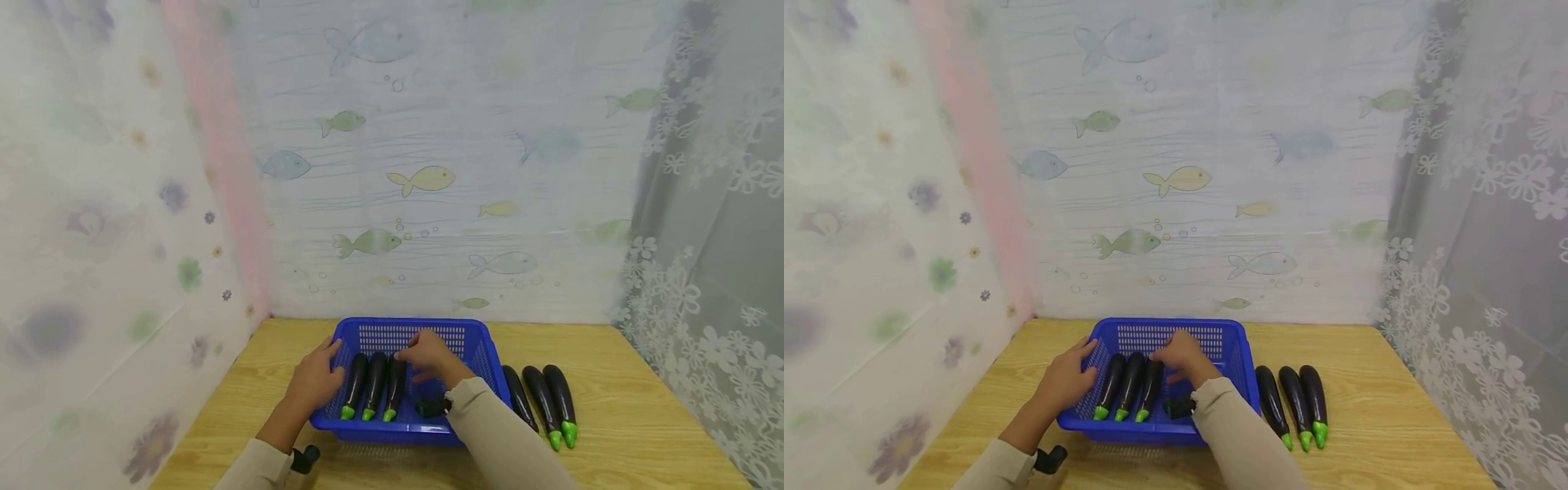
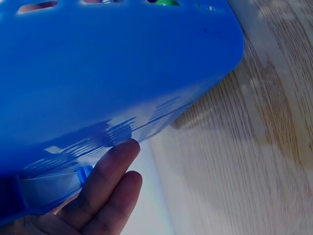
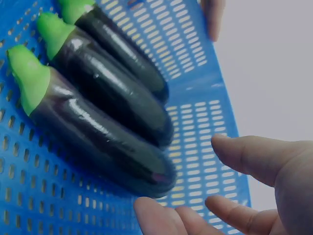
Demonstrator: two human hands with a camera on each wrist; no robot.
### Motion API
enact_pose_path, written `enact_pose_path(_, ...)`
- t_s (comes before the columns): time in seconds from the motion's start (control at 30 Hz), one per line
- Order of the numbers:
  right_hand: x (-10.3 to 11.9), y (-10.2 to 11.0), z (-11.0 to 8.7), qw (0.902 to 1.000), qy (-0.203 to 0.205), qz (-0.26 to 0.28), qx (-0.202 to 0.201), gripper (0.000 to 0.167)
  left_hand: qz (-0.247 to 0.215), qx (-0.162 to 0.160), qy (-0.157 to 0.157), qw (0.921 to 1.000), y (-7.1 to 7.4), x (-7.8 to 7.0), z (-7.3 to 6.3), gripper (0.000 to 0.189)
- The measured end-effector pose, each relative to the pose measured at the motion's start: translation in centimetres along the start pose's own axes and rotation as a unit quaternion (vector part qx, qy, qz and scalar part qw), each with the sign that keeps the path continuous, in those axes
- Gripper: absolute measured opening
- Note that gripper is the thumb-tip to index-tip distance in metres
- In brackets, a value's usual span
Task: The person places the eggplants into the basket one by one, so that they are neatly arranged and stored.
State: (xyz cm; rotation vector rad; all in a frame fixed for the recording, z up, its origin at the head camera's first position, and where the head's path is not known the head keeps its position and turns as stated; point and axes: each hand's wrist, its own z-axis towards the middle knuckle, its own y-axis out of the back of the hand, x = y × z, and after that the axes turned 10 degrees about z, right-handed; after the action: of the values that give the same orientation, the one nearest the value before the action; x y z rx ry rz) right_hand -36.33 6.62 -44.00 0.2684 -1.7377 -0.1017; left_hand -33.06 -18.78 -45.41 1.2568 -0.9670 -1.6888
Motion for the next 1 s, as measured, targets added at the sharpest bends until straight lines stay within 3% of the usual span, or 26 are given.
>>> enact_pose_path(0.13, 0.4, 0.3, -0.3, 0.9999, 0.0, 0.008, 0.009, 0.057, -0.001, -0.001, 0.0, 1.0, -0.1, 0.0, 0.0, 0.063)
enact_pose_path(0.5, 1.9, 2.0, -2.3, 0.9993, 0.027, 0.012, 0.021, 0.053, -0.006, -0.008, -0.004, 0.9999, -0.2, 0.2, 0.1, 0.063)
enact_pose_path(1.0, 1.8, 5.1, -4.1, 0.9985, 0.045, 0.024, 0.021, 0.053, 0.0, -0.007, 0.003, 1.0, -0.1, 0.1, 0.0, 0.062)
